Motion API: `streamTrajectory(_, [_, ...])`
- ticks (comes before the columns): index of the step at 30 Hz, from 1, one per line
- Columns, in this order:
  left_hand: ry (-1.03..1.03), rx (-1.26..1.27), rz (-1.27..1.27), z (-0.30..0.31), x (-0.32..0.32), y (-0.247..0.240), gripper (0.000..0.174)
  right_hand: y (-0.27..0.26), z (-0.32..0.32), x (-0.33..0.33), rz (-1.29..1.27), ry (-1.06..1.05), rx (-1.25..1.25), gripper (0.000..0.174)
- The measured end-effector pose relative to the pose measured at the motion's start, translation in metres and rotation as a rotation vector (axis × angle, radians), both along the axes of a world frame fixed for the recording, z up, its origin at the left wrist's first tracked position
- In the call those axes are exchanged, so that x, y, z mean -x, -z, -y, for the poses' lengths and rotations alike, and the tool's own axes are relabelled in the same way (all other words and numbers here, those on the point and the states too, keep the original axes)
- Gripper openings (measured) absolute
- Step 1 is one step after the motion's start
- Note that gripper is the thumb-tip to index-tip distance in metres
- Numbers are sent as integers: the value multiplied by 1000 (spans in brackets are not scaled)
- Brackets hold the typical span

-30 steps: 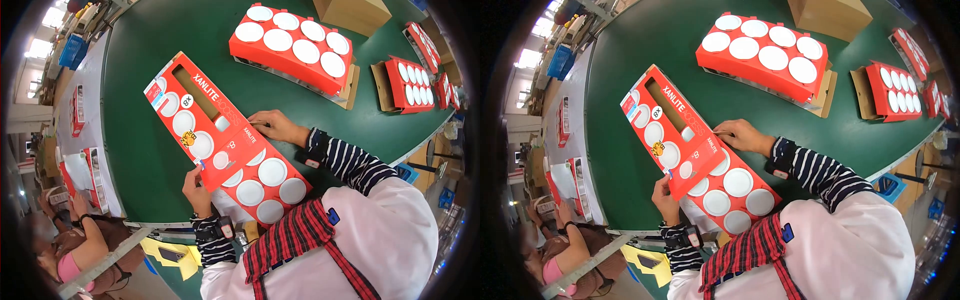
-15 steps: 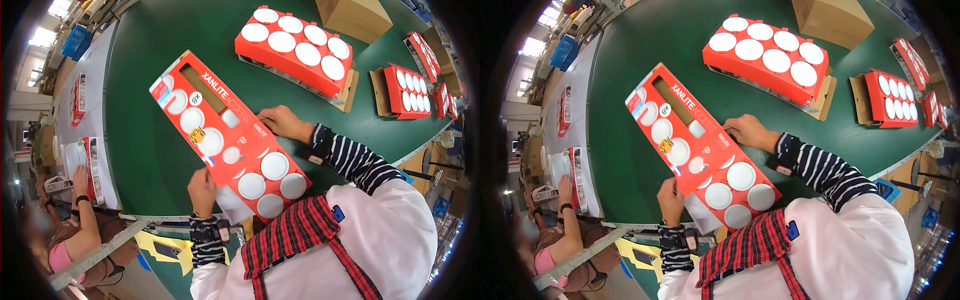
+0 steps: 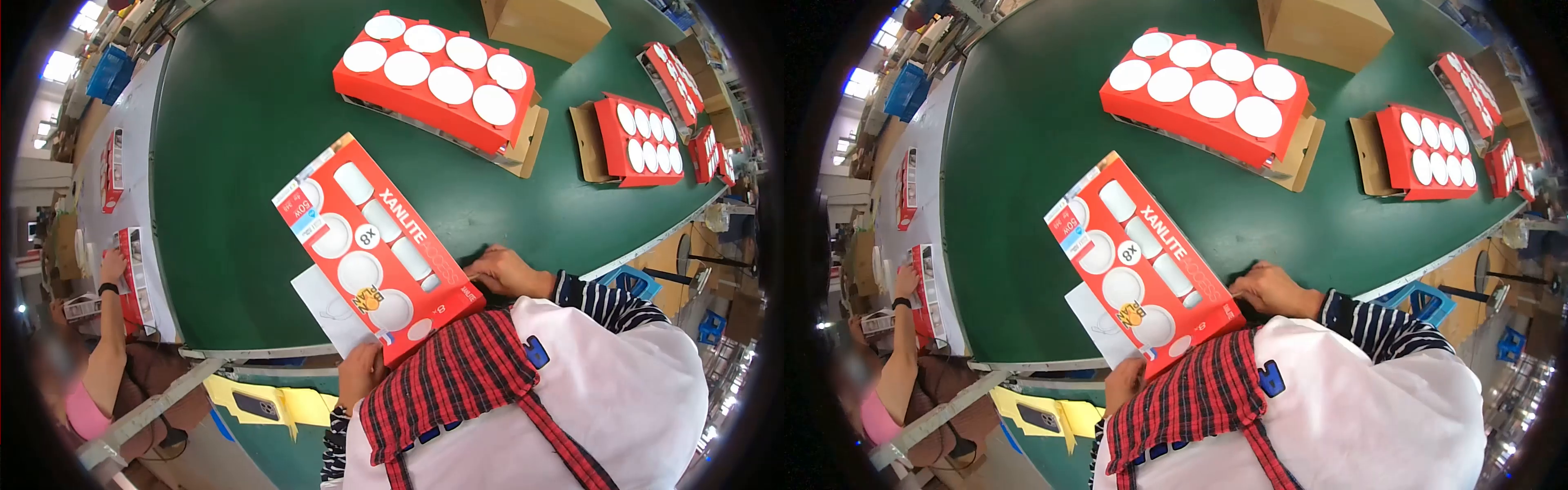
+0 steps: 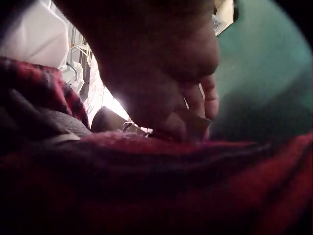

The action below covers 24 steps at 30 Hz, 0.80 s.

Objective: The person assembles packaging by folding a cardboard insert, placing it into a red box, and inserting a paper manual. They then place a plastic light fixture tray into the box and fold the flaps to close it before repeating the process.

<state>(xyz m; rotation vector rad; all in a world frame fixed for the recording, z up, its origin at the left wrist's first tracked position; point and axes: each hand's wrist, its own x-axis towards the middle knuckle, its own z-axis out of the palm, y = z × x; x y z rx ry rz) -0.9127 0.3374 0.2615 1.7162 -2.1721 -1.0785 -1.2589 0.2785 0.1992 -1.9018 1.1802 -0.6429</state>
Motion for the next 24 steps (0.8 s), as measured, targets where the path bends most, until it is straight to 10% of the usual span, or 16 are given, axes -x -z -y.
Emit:
streamTrajectory(9, [-220,-290,-113,-40,-8,7,22,7,-39,17,71,-126,-80,13])
streamTrajectory(15, [-196,529,-139,51,-21,-77,4,-117,32,-13,298,-17,-75,12])
streamTrajectory(21, [-339,611,-257,183,-32,-173,25,-219,147,-42,204,204,28,20])
streamTrajectory(24, [-404,510,-411,224,-38,-183,25,-224,172,-58,663,221,-153,23])
